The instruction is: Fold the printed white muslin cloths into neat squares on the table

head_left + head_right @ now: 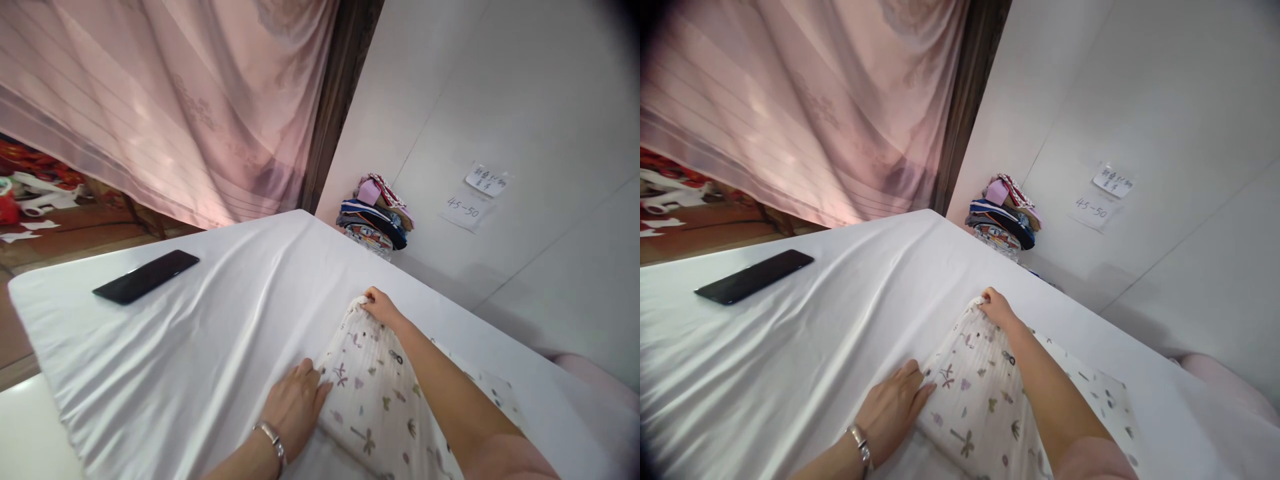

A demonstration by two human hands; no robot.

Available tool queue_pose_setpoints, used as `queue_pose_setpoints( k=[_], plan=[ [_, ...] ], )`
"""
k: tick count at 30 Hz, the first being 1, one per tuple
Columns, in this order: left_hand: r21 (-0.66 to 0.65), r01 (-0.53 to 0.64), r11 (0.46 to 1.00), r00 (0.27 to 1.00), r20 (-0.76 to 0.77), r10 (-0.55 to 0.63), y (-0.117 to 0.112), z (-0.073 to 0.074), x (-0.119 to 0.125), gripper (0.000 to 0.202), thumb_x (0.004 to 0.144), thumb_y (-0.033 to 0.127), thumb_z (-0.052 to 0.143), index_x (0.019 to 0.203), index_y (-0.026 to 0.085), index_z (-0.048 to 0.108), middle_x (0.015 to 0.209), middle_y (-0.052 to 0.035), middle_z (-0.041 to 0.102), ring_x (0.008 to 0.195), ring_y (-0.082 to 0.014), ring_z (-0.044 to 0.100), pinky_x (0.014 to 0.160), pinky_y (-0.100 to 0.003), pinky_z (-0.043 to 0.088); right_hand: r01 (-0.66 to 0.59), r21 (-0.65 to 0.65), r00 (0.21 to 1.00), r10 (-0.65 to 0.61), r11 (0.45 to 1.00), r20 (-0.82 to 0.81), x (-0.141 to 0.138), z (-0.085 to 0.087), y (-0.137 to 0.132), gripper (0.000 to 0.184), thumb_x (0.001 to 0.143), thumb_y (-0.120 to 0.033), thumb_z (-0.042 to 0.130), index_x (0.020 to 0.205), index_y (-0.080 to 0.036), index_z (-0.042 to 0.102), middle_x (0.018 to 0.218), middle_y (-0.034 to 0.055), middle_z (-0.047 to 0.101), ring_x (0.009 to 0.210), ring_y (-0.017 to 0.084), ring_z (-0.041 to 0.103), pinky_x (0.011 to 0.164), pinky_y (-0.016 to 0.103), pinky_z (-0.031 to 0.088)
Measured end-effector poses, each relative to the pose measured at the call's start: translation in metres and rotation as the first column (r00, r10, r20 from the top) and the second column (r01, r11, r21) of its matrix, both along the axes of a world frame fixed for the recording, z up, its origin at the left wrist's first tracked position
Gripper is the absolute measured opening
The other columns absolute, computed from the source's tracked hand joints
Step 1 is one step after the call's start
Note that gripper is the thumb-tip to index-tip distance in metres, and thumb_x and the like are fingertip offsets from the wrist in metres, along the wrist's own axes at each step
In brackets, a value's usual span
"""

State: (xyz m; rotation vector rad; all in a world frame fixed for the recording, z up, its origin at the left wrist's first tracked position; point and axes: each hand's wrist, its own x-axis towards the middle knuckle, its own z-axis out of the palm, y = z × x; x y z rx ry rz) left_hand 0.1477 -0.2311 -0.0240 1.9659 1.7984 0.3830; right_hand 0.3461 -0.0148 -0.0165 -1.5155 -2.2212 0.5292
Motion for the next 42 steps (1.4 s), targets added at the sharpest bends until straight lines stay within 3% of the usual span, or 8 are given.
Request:
queue_pose_setpoints(
  k=[5, 10, 13, 17, 25, 42],
  plan=[
    [0.004, -0.003, 1.0, 1.0, 0.013, 0.003, -0.001, 0.0, 0.0, 0.038, 0.089, 0.039, 0.025, 0.082, 0.021, 0.057, 0.094, -0.0058, 0.054, 0.081, -0.0183, 0.054, 0.072, -0.033, 0.04, -0.044, 0.064, 0.998, 0.046, 0.997, -0.04, -0.002, 0.008, -0.01, 0.015, 0.067, -0.021, 0.052, 0.081, -0.019, 0.056, 0.087, 0.0017, 0.059, 0.084, 0.016, 0.053, 0.076, 0.027, 0.039],
    [0.036, 0.006, 0.999, 1.0, 0.013, -0.007, -0.003, 0.004, 0.0, 0.038, 0.089, 0.036, 0.025, 0.084, 0.019, 0.058, 0.093, -0.006, 0.054, 0.082, -0.019, 0.054, 0.072, -0.033, 0.041, -0.077, -0.042, 0.991, 0.071, 0.996, -0.116, 0.006, 0.011, -0.021, 0.022, 0.069, -0.029, 0.052, 0.087, -0.02, 0.061, 0.088, 0.0018, 0.063, 0.083, 0.017, 0.055, 0.077, 0.028, 0.04],
    [0.045, 0.01, 0.999, 1.0, 0.013, -0.011, -0.003, 0.004, 0.0, 0.037, 0.089, 0.035, 0.026, 0.083, 0.019, 0.058, 0.093, -0.0061, 0.054, 0.083, -0.0198, 0.054, 0.073, -0.035, 0.042, -0.084, -0.112, 0.992, 0.072, 0.99, -0.102, 0.013, 0.011, -0.021, 0.021, 0.069, -0.032, 0.051, 0.082, -0.019, 0.063, 0.077, 0.0004, 0.063, 0.074, 0.016, 0.055, 0.069, 0.026, 0.041],
    [0.052, 0.011, 0.999, 1.0, 0.022, -0.012, -0.002, 0.002, 0.001, 0.037, 0.089, 0.035, 0.026, 0.083, 0.018, 0.058, 0.093, -0.006, 0.054, 0.083, -0.0202, 0.054, 0.073, -0.036, 0.043, -0.083, -0.231, 0.996, 0.073, 0.969, -0.051, 0.015, 0.012, -0.009, 0.023, 0.066, -0.029, 0.052, 0.081, -0.017, 0.064, 0.071, -0.0007, 0.062, 0.065, 0.014, 0.053, 0.061, 0.023, 0.039],
    [0.029, 0.007, 1.0, 0.999, 0.031, -0.008, -0.003, 0.005, 0.0, 0.037, 0.089, 0.036, 0.026, 0.083, 0.019, 0.059, 0.093, -0.0054, 0.054, 0.082, -0.019, 0.055, 0.072, -0.034, 0.042, -0.071, -0.338, 0.992, 0.102, 0.938, 0.076, 0.001, 0.021, 0.024, 0.02, 0.061, -0.021, 0.054, 0.073, -0.013, 0.068, 0.058, -0.0019, 0.059, 0.056, 0.011, 0.049, 0.054, 0.021, 0.036],
    [0.021, 0.004, 1.0, 0.998, 0.066, -0.005, -0.002, 0.003, 0.0, 0.035, 0.089, 0.035, 0.028, 0.082, 0.019, 0.059, 0.092, -0.0056, 0.055, 0.083, -0.0196, 0.055, 0.073, -0.035, 0.042, -0.111, -0.444, 0.944, 0.234, 0.889, 0.233, -0.012, 0.027, 0.045, 0.029, 0.061, -0.019, 0.059, 0.087, -0.016, 0.071, 0.078, -0.0007, 0.069, 0.078, 0.016, 0.059, 0.069, 0.021, 0.042]
  ],
)
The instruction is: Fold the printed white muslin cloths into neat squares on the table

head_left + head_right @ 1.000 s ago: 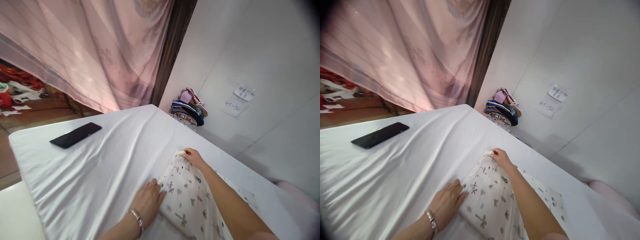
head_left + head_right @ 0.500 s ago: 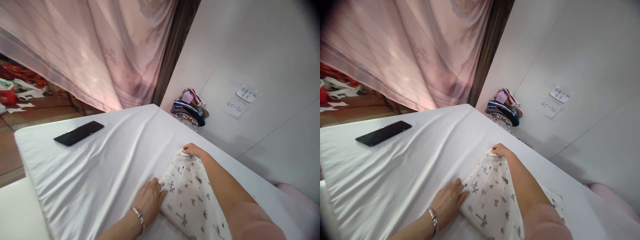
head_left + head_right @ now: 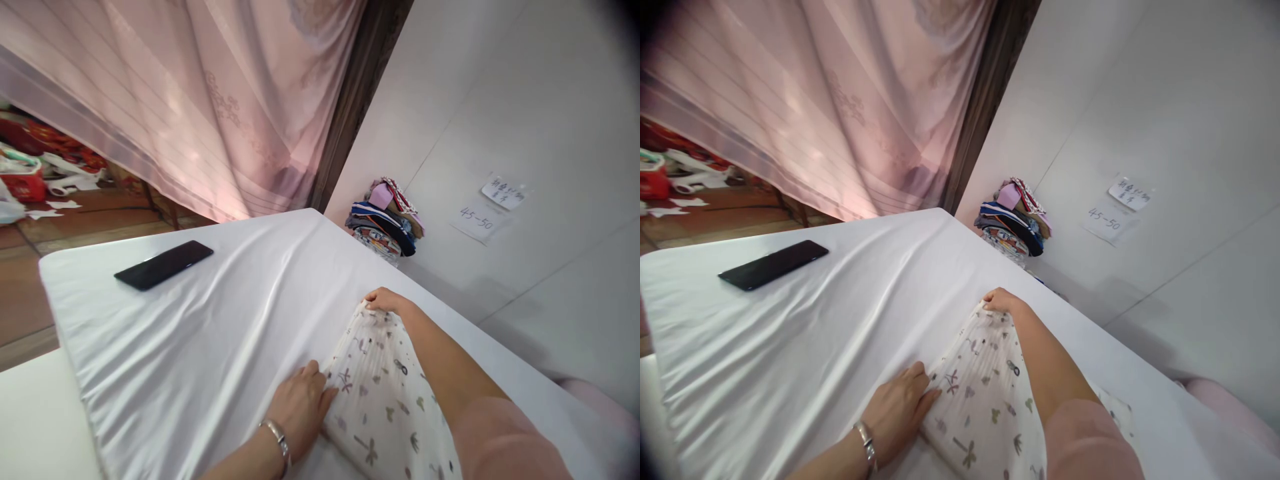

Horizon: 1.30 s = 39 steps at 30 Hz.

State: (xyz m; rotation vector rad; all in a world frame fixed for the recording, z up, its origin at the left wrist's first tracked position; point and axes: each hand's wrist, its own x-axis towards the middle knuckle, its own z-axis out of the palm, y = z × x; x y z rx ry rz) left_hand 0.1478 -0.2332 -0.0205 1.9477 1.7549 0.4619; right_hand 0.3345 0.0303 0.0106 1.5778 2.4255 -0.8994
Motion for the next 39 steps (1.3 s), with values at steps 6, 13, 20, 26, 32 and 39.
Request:
queue_pose_setpoints(
  k=[6, 13, 20, 26, 32, 39],
  plan=[
    [0.002, -0.005, 1.0, 1.0, -0.001, 0.005, 0.001, -0.002, 0.0, 0.035, 0.089, 0.035, 0.028, 0.079, 0.019, 0.057, 0.09, -0.0045, 0.055, 0.08, -0.0179, 0.055, 0.072, -0.033, 0.042, 0.049, 0.026, 0.999, -0.049, 0.998, 0.004, -0.002, -0.006, 0.004, 0.035, 0.06, -0.018, 0.064, 0.095, -0.014, 0.066, 0.089, 0.0049, 0.067, 0.079, 0.016, 0.058, 0.069, 0.022, 0.042],
    [0.006, 0.006, 1.0, 1.0, -0.016, -0.006, 0.003, -0.004, -0.001, 0.037, 0.089, 0.036, 0.026, 0.079, 0.019, 0.057, 0.09, -0.0048, 0.055, 0.079, -0.0172, 0.054, 0.072, -0.032, 0.04, 0.099, -0.044, 0.995, -0.099, 0.994, -0.003, 0.0, -0.006, 0.002, 0.02, 0.062, -0.02, 0.062, 0.08, -0.014, 0.067, 0.077, 0.0037, 0.066, 0.069, 0.014, 0.057, 0.06, 0.022, 0.041],
    [0.0, 0.004, 1.0, 1.0, -0.007, -0.004, 0.002, -0.003, -0.001, 0.037, 0.089, 0.036, 0.026, 0.077, 0.019, 0.056, 0.089, -0.0045, 0.055, 0.078, -0.0165, 0.054, 0.071, -0.031, 0.04, 0.107, 0.01, 0.991, -0.106, 0.994, -0.085, -0.003, 0.004, -0.006, 0.02, 0.053, -0.019, 0.068, 0.072, -0.016, 0.064, 0.072, -0.0006, 0.062, 0.066, 0.012, 0.051, 0.058, 0.021, 0.037],
    [0.012, -0.014, 1.0, 0.999, 0.029, 0.013, 0.003, -0.003, -0.002, 0.032, 0.089, 0.038, 0.028, 0.08, 0.02, 0.053, 0.091, -0.0036, 0.054, 0.081, -0.0164, 0.054, 0.072, -0.031, 0.039, 0.171, 0.079, 0.957, -0.146, 0.982, -0.253, 0.006, 0.003, -0.001, 0.024, 0.061, -0.025, 0.062, 0.083, -0.016, 0.058, 0.069, -0.0027, 0.057, 0.063, 0.01, 0.049, 0.059, 0.02, 0.037],
    [0.022, -0.059, 0.998, 0.998, 0.027, 0.058, 0.006, -0.006, -0.006, 0.024, 0.087, 0.037, 0.033, 0.081, 0.021, 0.05, 0.094, -0.0027, 0.052, 0.085, -0.016, 0.054, 0.073, -0.03, 0.039, 0.274, 0.121, 0.909, -0.216, 0.954, -0.356, 0.002, -0.025, 0.001, 0.028, 0.064, -0.024, 0.057, 0.089, -0.015, 0.057, 0.062, -0.0037, 0.054, 0.058, 0.011, 0.051, 0.058, 0.022, 0.039],
    [0.034, -0.081, 0.996, 0.996, -0.026, 0.082, 0.01, -0.006, -0.007, 0.025, 0.088, 0.034, 0.03, 0.08, 0.021, 0.049, 0.093, -0.0031, 0.051, 0.081, -0.0149, 0.054, 0.07, -0.028, 0.039, 0.34, 0.203, 0.895, -0.25, 0.918, -0.37, 0.0, -0.048, 0.0, 0.034, 0.069, -0.032, 0.055, 0.099, -0.015, 0.057, 0.089, 0.005, 0.063, 0.084, 0.017, 0.058, 0.074, 0.026, 0.043]
  ],
)
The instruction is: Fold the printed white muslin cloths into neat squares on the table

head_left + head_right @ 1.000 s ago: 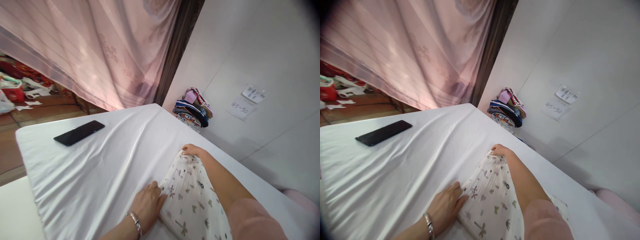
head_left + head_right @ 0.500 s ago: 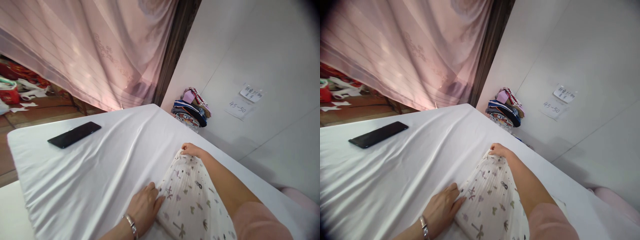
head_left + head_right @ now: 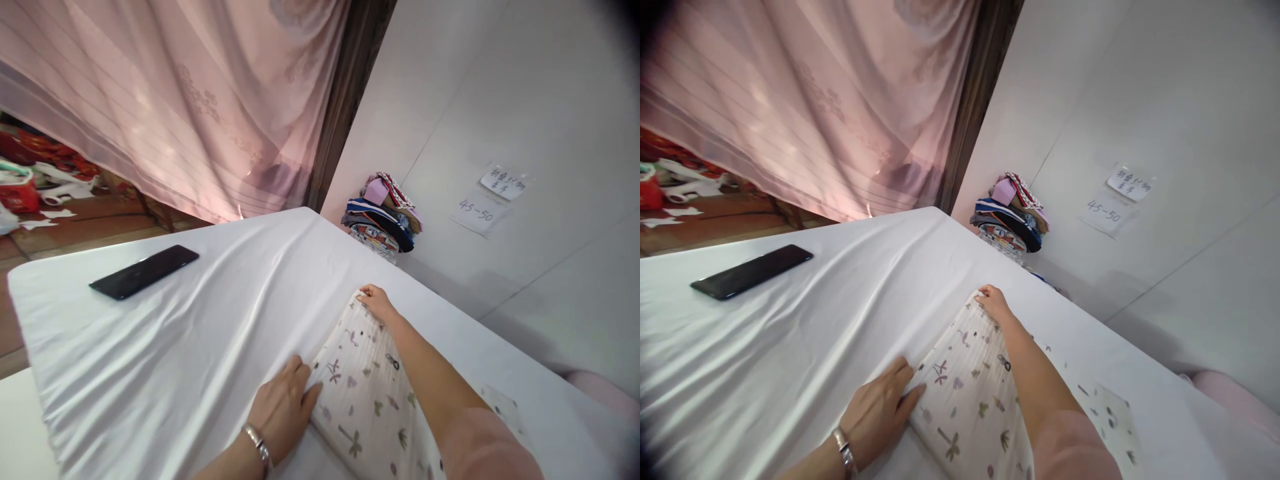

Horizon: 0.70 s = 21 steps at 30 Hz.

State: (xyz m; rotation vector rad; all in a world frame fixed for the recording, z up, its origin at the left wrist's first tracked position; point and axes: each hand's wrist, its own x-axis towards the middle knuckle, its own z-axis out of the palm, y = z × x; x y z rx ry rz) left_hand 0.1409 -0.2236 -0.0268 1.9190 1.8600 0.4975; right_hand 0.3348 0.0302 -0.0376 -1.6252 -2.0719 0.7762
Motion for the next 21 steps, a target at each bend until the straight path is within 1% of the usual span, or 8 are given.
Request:
queue_pose_setpoints(
  k=[2, 4, 7, 8, 9, 12, 16, 21],
  plan=[
    [0.012, -0.002, 1.0, 1.0, -0.006, 0.002, 0.0, -0.001, 0.0, 0.027, 0.088, 0.035, 0.029, 0.078, 0.02, 0.049, 0.092, -0.003, 0.052, 0.079, -0.0148, 0.054, 0.069, -0.028, 0.039, 0.02, 0.023, 0.999, -0.021, 1.0, 0.034, 0.002, 0.002, -0.003, 0.041, 0.069, -0.035, 0.057, 0.105, -0.016, 0.056, 0.101, 0.0081, 0.061, 0.094, 0.02, 0.056, 0.082, 0.03, 0.041],
    [0.017, -0.005, 1.0, 1.0, -0.007, 0.005, 0.001, -0.002, -0.001, 0.028, 0.088, 0.037, 0.029, 0.077, 0.02, 0.05, 0.09, -0.0028, 0.052, 0.078, -0.0147, 0.055, 0.068, -0.028, 0.04, 0.035, 0.093, 0.996, -0.042, 0.995, 0.076, 0.003, 0.004, -0.012, 0.048, 0.07, -0.035, 0.056, 0.115, -0.016, 0.052, 0.117, 0.0101, 0.054, 0.11, 0.023, 0.047, 0.093, 0.033, 0.034],
    [0.019, -0.006, 1.0, 1.0, -0.006, 0.006, 0.001, -0.003, -0.001, 0.031, 0.089, 0.04, 0.029, 0.078, 0.021, 0.051, 0.09, -0.0025, 0.053, 0.078, -0.0147, 0.055, 0.068, -0.028, 0.04, 0.013, 0.292, 0.984, -0.065, 0.956, 0.169, -0.001, 0.001, -0.039, 0.054, 0.079, -0.036, 0.047, 0.128, -0.016, 0.041, 0.139, 0.0105, 0.034, 0.128, 0.023, 0.026, 0.104, 0.036, 0.019],
    [0.017, -0.005, 1.0, 1.0, -0.012, 0.005, 0.002, -0.003, -0.001, 0.032, 0.089, 0.04, 0.028, 0.078, 0.021, 0.051, 0.09, -0.0025, 0.053, 0.078, -0.0148, 0.056, 0.068, -0.028, 0.04, -0.013, 0.328, 0.975, -0.061, 0.945, 0.214, -0.004, -0.001, -0.049, 0.054, 0.082, -0.037, 0.042, 0.131, -0.015, 0.037, 0.142, 0.0101, 0.027, 0.13, 0.023, 0.021, 0.105, 0.037, 0.016],
    [0.014, -0.002, 1.0, 1.0, -0.023, 0.003, 0.002, -0.002, -0.001, 0.032, 0.089, 0.041, 0.028, 0.078, 0.021, 0.051, 0.09, -0.0027, 0.053, 0.078, -0.015, 0.056, 0.068, -0.028, 0.04, -0.044, 0.322, 0.963, -0.046, 0.946, 0.266, -0.007, -0.004, -0.059, 0.055, 0.084, -0.04, 0.038, 0.133, -0.015, 0.034, 0.144, 0.0097, 0.023, 0.132, 0.023, 0.017, 0.106, 0.038, 0.013],
    [-0.001, -0.003, 1.0, 0.997, -0.08, 0.003, 0.004, 0.0, 0.0, 0.033, 0.089, 0.039, 0.027, 0.078, 0.02, 0.051, 0.09, -0.0032, 0.053, 0.077, -0.0155, 0.057, 0.066, -0.029, 0.04, -0.103, 0.178, 0.918, 0.024, 0.979, 0.397, -0.016, -0.007, -0.076, 0.059, 0.088, -0.046, 0.026, 0.137, -0.015, 0.026, 0.146, 0.0082, 0.018, 0.134, 0.022, 0.01, 0.106, 0.042, 0.006],
    [-0.001, -0.003, 1.0, 0.993, -0.122, 0.002, 0.004, 0.003, -0.001, 0.033, 0.089, 0.037, 0.025, 0.077, 0.02, 0.051, 0.09, -0.003, 0.053, 0.077, -0.0154, 0.057, 0.066, -0.028, 0.04, -0.094, 0.07, 0.901, 0.055, 0.993, 0.43, -0.02, 0.003, -0.08, 0.061, 0.088, -0.048, 0.023, 0.139, -0.015, 0.023, 0.147, 0.0081, 0.014, 0.134, 0.021, 0.008, 0.106, 0.042, 0.005],
    [0.002, 0.006, 1.0, 0.991, -0.131, -0.005, 0.005, 0.003, -0.002, 0.035, 0.089, 0.039, 0.024, 0.077, 0.02, 0.052, 0.09, -0.0027, 0.053, 0.076, -0.0142, 0.056, 0.066, -0.028, 0.04, -0.078, 0.143, 0.913, 0.013, 0.987, 0.408, -0.019, 0.008, -0.098, 0.063, 0.087, -0.052, 0.023, 0.139, -0.016, 0.023, 0.148, 0.0083, 0.009, 0.135, 0.023, 0.003, 0.106, 0.044, 0.004]
  ],
)
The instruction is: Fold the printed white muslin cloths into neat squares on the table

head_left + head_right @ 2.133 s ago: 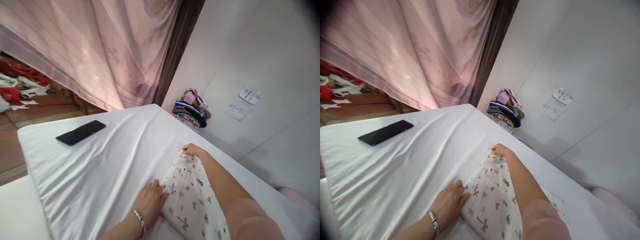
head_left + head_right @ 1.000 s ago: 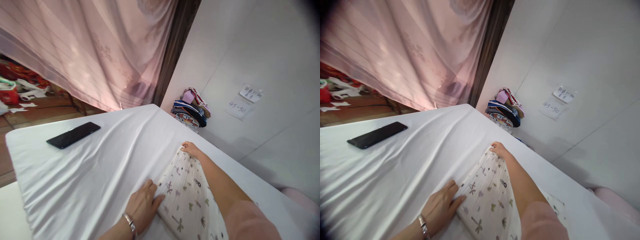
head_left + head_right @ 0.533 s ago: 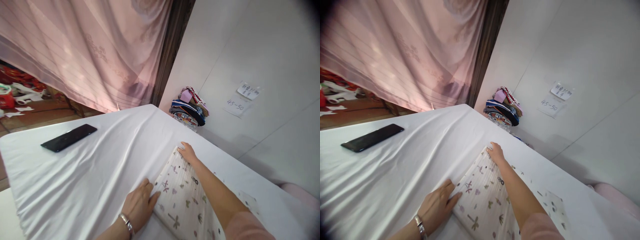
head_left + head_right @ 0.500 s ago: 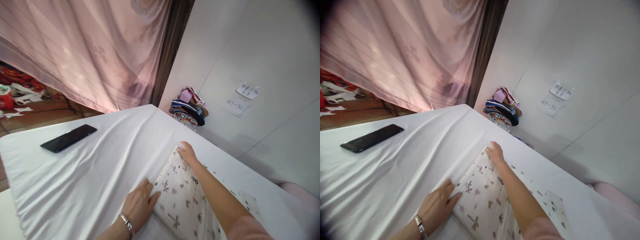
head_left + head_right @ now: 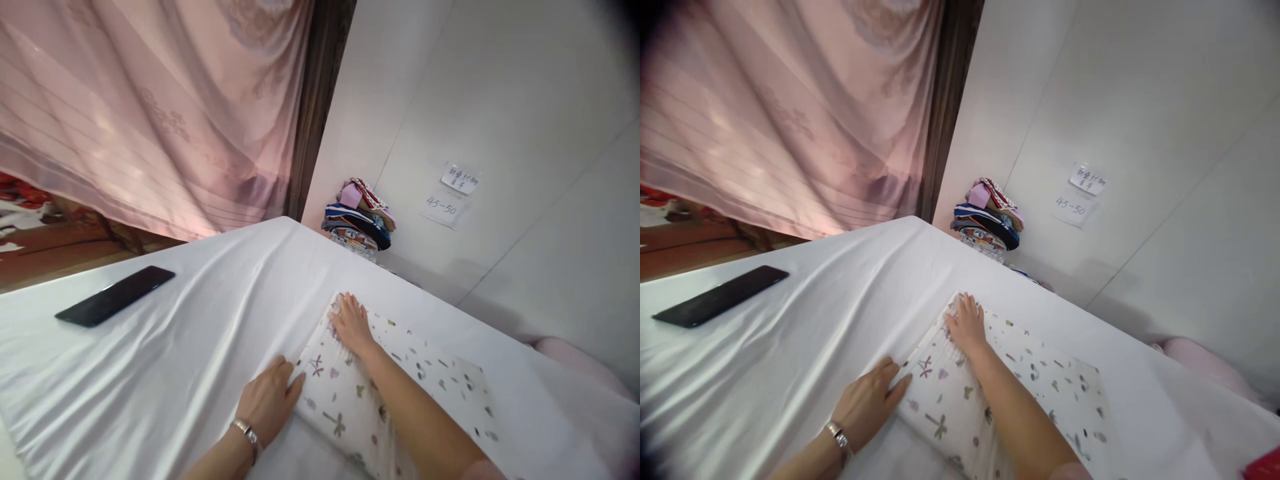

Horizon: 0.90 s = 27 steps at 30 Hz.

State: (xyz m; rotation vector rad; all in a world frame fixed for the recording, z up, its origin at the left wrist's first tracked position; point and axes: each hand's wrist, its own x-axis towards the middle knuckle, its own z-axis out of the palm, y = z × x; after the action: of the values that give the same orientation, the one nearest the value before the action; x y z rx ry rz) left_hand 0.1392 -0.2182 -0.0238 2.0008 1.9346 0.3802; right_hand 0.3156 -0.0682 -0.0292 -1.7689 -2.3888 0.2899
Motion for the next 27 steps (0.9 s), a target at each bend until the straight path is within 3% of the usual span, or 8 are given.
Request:
queue_pose_setpoints(
  k=[6, 11, 17, 23, 25, 27],
  plan=[
    [-0.009, -0.005, 1.0, 1.0, -0.02, 0.005, 0.0, 0.003, 0.0, 0.035, 0.089, 0.038, 0.024, 0.078, 0.019, 0.052, 0.091, -0.0028, 0.054, 0.076, -0.0138, 0.056, 0.065, -0.027, 0.039, -0.009, -0.117, 1.0, 0.009, 0.993, -0.006, -0.004, 0.001, -0.015, 0.063, 0.087, -0.053, 0.023, 0.138, -0.015, 0.025, 0.147, 0.0082, 0.014, 0.135, 0.021, 0.007, 0.106, 0.044, 0.005],
    [0.023, 0.003, 1.0, 1.0, -0.031, -0.002, -0.001, 0.003, 0.0, 0.034, 0.089, 0.038, 0.026, 0.077, 0.019, 0.052, 0.09, -0.002, 0.054, 0.075, -0.0132, 0.057, 0.064, -0.026, 0.038, -0.029, -0.008, 0.997, 0.028, 1.0, -0.069, -0.007, 0.003, -0.049, 0.062, 0.086, -0.051, 0.026, 0.137, -0.017, 0.027, 0.147, 0.0075, 0.014, 0.135, 0.022, 0.005, 0.107, 0.044, 0.003],
    [0.063, -0.015, 0.998, 0.999, -0.027, 0.016, -0.002, 0.001, 0.0, 0.031, 0.088, 0.038, 0.028, 0.077, 0.019, 0.051, 0.087, -0.0013, 0.055, 0.075, -0.0141, 0.058, 0.061, -0.026, 0.036, -0.024, 0.012, 0.997, 0.025, 1.0, -0.08, 0.012, 0.008, -0.093, 0.062, 0.086, -0.051, 0.025, 0.14, -0.019, 0.022, 0.147, 0.0032, 0.011, 0.135, 0.021, 0.004, 0.108, 0.042, 0.001],
    [0.068, -0.094, 0.993, 0.995, 0.026, 0.093, -0.004, -0.001, 0.002, 0.021, 0.085, 0.037, 0.034, 0.086, 0.021, 0.047, 0.087, -0.0009, 0.06, 0.078, -0.0154, 0.059, 0.063, -0.027, 0.036, 0.155, 0.183, 0.988, -0.151, 0.971, -0.034, 0.053, 0.022, -0.086, 0.063, 0.087, -0.049, 0.022, 0.139, -0.015, 0.025, 0.147, 0.0066, 0.015, 0.135, 0.021, 0.005, 0.108, 0.043, 0.003],
    [0.058, -0.125, 0.99, 0.991, 0.049, 0.122, -0.003, -0.002, 0.002, 0.018, 0.084, 0.036, 0.036, 0.088, 0.022, 0.046, 0.085, -0.0006, 0.061, 0.079, -0.0162, 0.059, 0.064, -0.027, 0.036, 0.22, 0.198, 0.975, -0.224, 0.955, -0.006, 0.065, 0.015, -0.08, 0.064, 0.086, -0.049, 0.021, 0.138, -0.012, 0.024, 0.147, 0.0079, 0.014, 0.135, 0.022, 0.004, 0.108, 0.044, 0.003],
    [0.048, -0.139, 0.989, 0.989, 0.059, 0.136, -0.001, -0.004, 0.003, 0.016, 0.083, 0.035, 0.038, 0.089, 0.022, 0.045, 0.085, -0.0005, 0.062, 0.079, -0.0168, 0.06, 0.064, -0.027, 0.036, 0.288, 0.127, 0.954, -0.295, 0.949, 0.046, 0.074, 0.002, -0.074, 0.064, 0.086, -0.049, 0.021, 0.138, -0.012, 0.024, 0.147, 0.0084, 0.013, 0.135, 0.022, 0.005, 0.107, 0.045, 0.004]
  ],
)
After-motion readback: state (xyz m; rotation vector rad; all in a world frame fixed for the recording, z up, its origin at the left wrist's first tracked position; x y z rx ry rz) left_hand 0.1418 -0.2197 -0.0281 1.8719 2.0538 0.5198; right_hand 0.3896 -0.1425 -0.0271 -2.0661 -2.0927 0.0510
